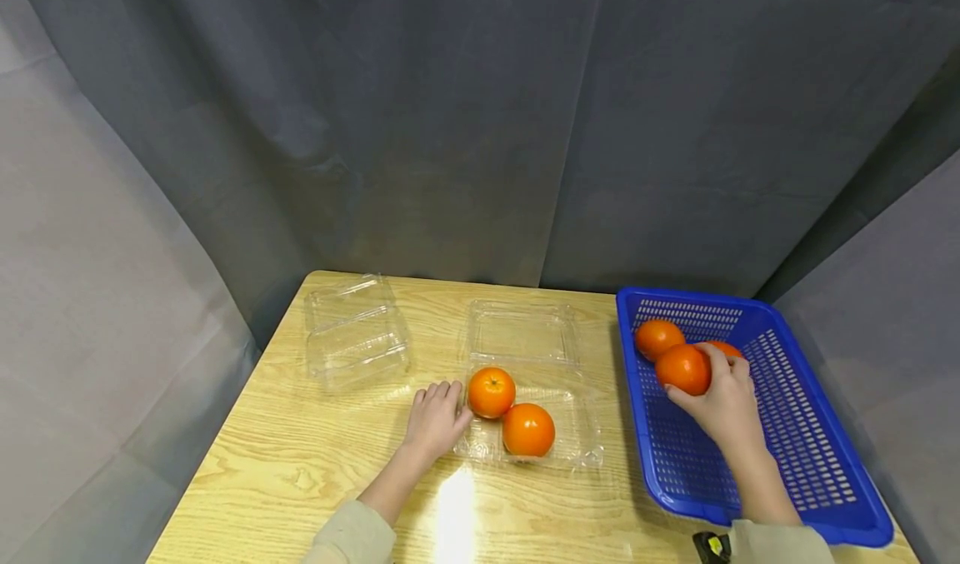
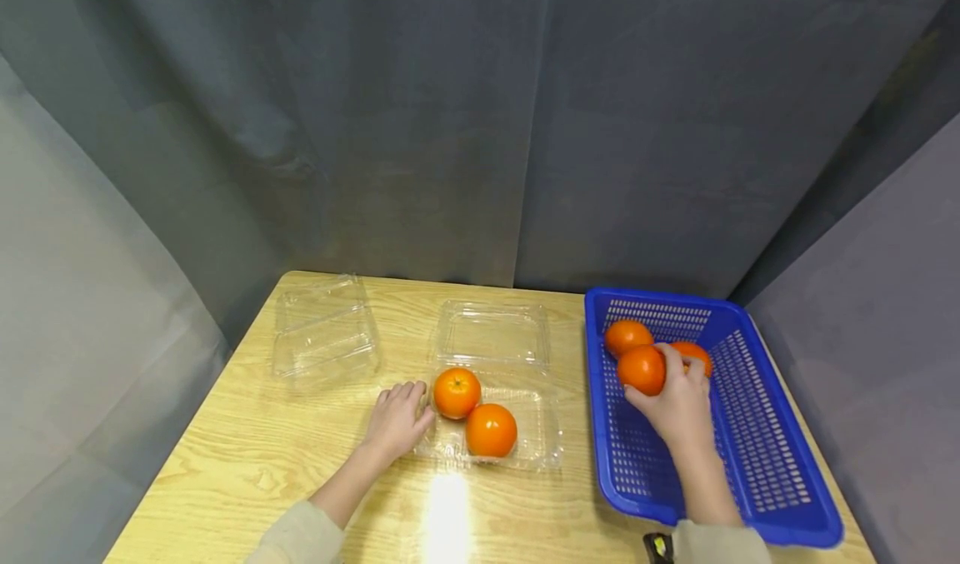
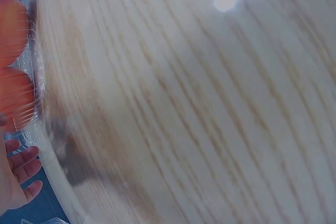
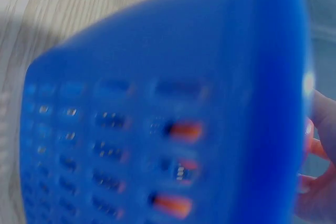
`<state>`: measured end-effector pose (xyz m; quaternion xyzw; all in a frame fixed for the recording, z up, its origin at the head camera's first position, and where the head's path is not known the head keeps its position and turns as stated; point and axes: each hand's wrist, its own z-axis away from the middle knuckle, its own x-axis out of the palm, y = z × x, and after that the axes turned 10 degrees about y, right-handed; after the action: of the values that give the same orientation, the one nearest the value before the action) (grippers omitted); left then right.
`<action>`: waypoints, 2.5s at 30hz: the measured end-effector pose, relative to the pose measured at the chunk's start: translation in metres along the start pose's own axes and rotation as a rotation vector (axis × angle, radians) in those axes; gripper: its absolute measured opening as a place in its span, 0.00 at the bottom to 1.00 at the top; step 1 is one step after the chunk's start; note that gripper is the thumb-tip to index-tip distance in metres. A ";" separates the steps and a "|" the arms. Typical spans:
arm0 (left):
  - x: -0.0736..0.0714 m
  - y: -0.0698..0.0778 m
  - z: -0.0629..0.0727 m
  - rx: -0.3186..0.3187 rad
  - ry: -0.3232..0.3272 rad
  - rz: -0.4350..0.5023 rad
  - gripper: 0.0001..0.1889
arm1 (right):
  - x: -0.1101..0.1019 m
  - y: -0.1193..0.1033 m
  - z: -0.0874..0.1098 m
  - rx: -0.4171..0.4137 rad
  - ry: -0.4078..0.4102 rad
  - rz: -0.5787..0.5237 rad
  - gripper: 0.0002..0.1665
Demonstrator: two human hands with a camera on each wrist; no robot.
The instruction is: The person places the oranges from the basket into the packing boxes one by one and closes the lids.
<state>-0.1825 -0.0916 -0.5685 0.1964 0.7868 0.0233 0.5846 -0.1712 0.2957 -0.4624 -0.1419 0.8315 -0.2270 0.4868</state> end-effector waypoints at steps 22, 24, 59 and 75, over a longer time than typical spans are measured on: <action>-0.003 0.002 0.000 0.011 0.007 -0.038 0.20 | 0.037 -0.065 0.009 -0.151 -0.061 -0.136 0.41; -0.002 0.002 0.000 0.013 0.010 -0.038 0.20 | 0.041 -0.069 0.011 -0.152 -0.082 -0.139 0.41; 0.001 0.000 0.001 0.007 0.018 -0.025 0.17 | 0.105 -0.074 0.044 -0.164 -0.247 -0.137 0.42; 0.000 0.001 0.000 0.003 0.011 -0.020 0.17 | 0.112 -0.074 0.045 -0.249 -0.276 -0.078 0.43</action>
<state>-0.1820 -0.0908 -0.5687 0.1893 0.7919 0.0174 0.5802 -0.1848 0.1703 -0.5264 -0.2631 0.7722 -0.1197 0.5658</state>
